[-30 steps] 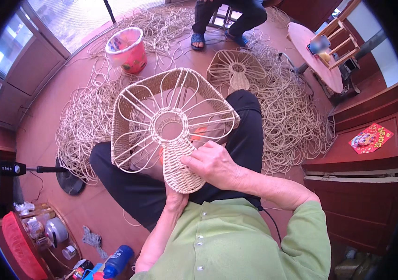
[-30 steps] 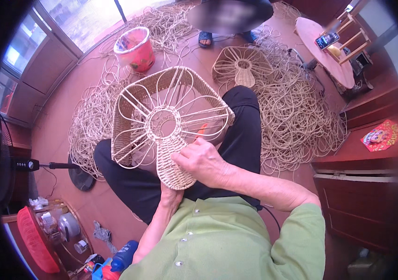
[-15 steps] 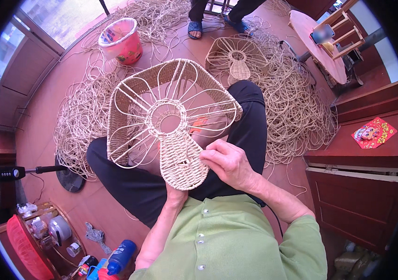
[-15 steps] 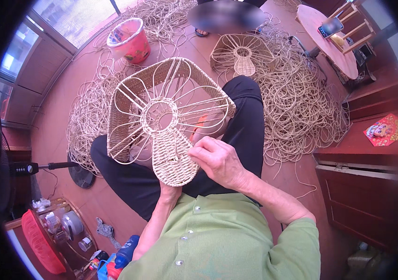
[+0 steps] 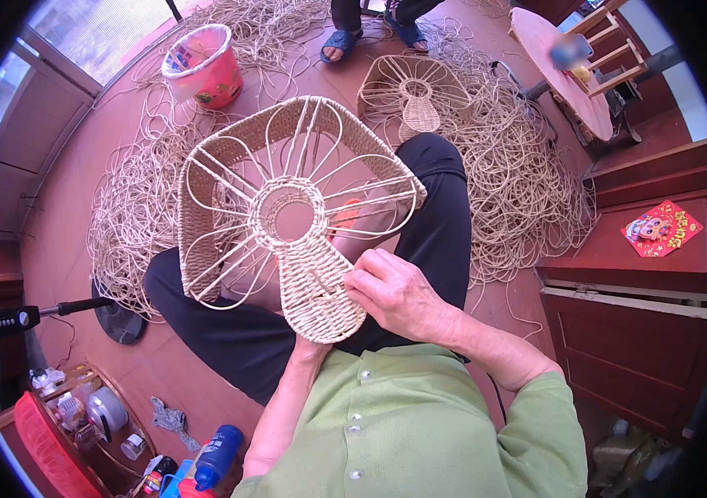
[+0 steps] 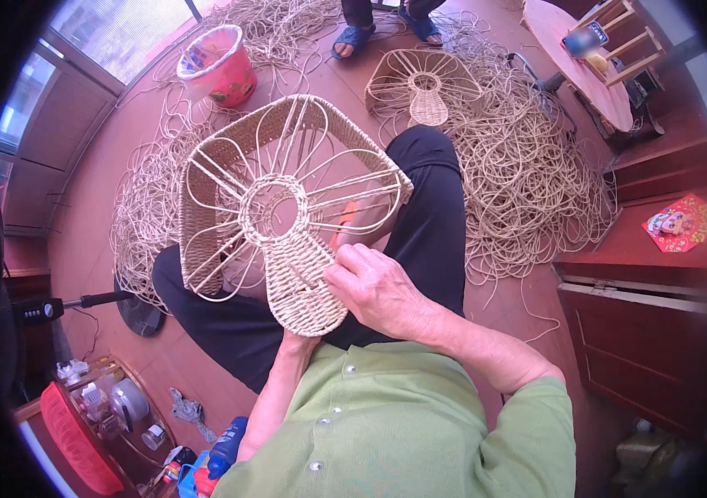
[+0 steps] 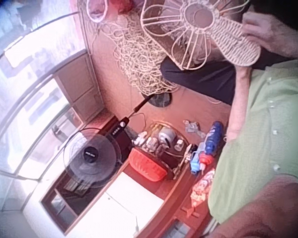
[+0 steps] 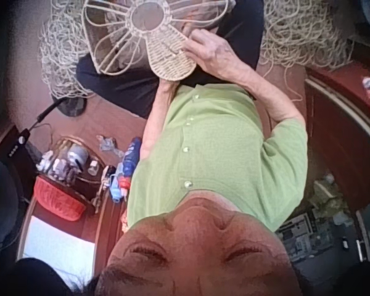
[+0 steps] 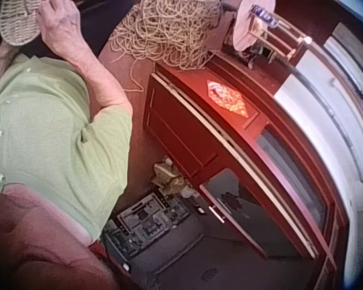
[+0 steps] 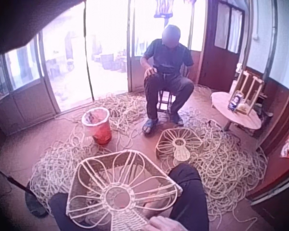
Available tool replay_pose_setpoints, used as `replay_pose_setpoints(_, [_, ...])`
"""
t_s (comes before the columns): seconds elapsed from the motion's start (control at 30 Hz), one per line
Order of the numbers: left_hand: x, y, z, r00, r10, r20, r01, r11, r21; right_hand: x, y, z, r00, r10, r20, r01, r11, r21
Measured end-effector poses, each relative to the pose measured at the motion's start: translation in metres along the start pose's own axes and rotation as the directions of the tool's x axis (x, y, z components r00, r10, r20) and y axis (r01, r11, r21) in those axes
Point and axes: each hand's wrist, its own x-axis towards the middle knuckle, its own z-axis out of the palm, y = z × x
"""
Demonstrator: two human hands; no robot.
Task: Hand-weaving a wicker decorative frame or basket using thin rattan strips.
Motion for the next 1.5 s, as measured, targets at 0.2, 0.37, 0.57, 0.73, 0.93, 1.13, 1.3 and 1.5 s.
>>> replay_pose_setpoints(0.2, [-0.001, -0.002, 0.012, 0.999, -0.042, 0.026, 0.046, 0.982, -0.185, 0.003, -0.002, -0.003, 0.999, 0.04, -0.029, -0.038, 0.998, 0.058])
replay_pose_setpoints(0.37, [-0.006, 0.006, 0.015, 0.993, -0.112, -0.046, 0.099, 0.972, -0.213, 0.002, -0.003, -0.001, 0.997, 0.067, -0.042, -0.063, 0.994, 0.093])
replay_pose_setpoints(0.57, [0.006, 0.01, 0.024, 0.995, -0.083, 0.059, 0.099, 0.92, -0.378, -0.003, -0.006, 0.004, 0.98, 0.188, -0.064, -0.173, 0.966, 0.189])
replay_pose_setpoints(0.73, [0.019, 0.002, 0.015, 0.991, -0.095, 0.093, 0.123, 0.92, -0.373, -0.007, -0.009, 0.008, 0.947, 0.318, -0.035, -0.294, 0.908, 0.297])
replay_pose_setpoints(0.93, [0.013, 0.008, 0.025, 0.996, -0.008, 0.093, 0.002, 0.998, 0.068, -0.001, -0.006, 0.0, 0.975, 0.201, -0.097, -0.19, 0.976, 0.11])
replay_pose_setpoints(1.13, [0.012, 0.019, 0.033, 0.989, -0.046, 0.142, 0.057, 0.995, -0.076, 0.008, -0.005, -0.009, 0.993, 0.096, -0.062, -0.094, 0.995, 0.041])
replay_pose_setpoints(1.3, [0.006, 0.015, 0.01, 0.99, -0.064, 0.128, 0.073, 0.995, -0.068, 0.013, -0.002, -0.007, 0.999, 0.038, -0.01, -0.038, 0.999, -0.009])
replay_pose_setpoints(1.5, [-0.02, 0.043, 0.017, 0.981, -0.157, -0.116, 0.128, 0.966, -0.226, -0.003, 0.051, -0.085, 0.983, 0.156, -0.097, -0.173, 0.962, -0.21])
